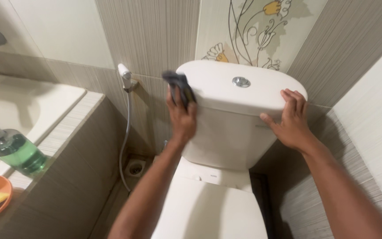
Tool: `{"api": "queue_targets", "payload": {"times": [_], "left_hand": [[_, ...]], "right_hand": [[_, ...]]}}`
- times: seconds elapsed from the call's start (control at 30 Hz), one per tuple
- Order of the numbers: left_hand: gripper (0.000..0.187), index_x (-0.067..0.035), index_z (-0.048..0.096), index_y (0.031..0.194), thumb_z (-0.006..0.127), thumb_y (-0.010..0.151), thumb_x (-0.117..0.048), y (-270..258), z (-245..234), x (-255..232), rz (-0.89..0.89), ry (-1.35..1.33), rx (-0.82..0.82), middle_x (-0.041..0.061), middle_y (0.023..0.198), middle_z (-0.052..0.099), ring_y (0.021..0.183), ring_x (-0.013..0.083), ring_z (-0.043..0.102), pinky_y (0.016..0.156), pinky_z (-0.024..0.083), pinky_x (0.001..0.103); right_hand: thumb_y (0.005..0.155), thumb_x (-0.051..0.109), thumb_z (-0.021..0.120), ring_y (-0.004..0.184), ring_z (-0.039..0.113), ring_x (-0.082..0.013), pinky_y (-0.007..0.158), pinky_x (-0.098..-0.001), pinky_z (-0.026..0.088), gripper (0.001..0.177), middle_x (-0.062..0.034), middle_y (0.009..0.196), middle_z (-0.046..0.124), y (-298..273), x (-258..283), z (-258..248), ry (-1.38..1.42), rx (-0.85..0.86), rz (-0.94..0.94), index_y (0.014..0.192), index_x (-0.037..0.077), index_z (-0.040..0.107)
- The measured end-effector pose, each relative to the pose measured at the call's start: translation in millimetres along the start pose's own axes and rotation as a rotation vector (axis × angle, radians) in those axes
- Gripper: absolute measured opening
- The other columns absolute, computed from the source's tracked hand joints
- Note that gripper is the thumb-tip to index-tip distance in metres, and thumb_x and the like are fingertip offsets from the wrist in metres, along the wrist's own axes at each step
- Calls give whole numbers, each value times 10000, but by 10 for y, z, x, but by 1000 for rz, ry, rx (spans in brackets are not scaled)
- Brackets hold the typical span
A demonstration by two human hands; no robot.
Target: The person wipes the toilet seat, tank, and underside of the lid with a cloth. They lift the lid to clean the underside and then close it.
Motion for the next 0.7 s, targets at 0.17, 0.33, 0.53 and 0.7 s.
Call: {"api": "queue_targets", "payload": {"times": [0.17, 0.33, 0.53, 0.7], "left_hand": [[885, 45, 486, 1446, 213, 1025, -685, 492, 97, 860, -360, -325, 206, 251, 1308, 607, 1233, 363, 617, 1066, 492, 496], [949, 8, 458, 1514, 227, 980, -741, 102, 400, 1533, -620, -512, 355, 236, 1441, 573, 1327, 327, 548, 1126, 402, 423], [909, -52, 493, 1514, 191, 976, -720, -882, 576, 2222, -1018, -379, 425, 201, 1482, 585, 1356, 341, 550, 1135, 402, 462], [874, -121, 413, 1559, 141, 962, -698, -1168, 595, 2254, -1187, -361, 434, 169, 1541, 504, 1377, 345, 482, 1133, 361, 553]], "right_hand": [[963, 461, 676, 1482, 158, -444, 1257, -601, 147, 906, -261, 1526, 218, 1, -23, -3, -3, 17, 3, 1495, -116, 223], [974, 482, 676, 1479, 186, -435, 1262, -616, 168, 910, -258, 1532, 226, -23, 20, -34, 9, 3, 7, 1520, -87, 222], [1006, 479, 682, 1488, 189, -430, 1277, -631, 181, 904, -236, 1546, 211, -51, -17, -19, 10, -3, -1, 1556, -57, 205], [1011, 474, 693, 1494, 167, -435, 1268, -647, 186, 908, -241, 1556, 184, -61, -25, -1, 45, -1, -2, 1556, -56, 196]]}}
Point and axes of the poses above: each hand's wrist, its own y-axis towards the middle knuckle, its own z-axis out of the palm, x = y × z, the point moved 9 cm from there along y, towards the middle knuckle
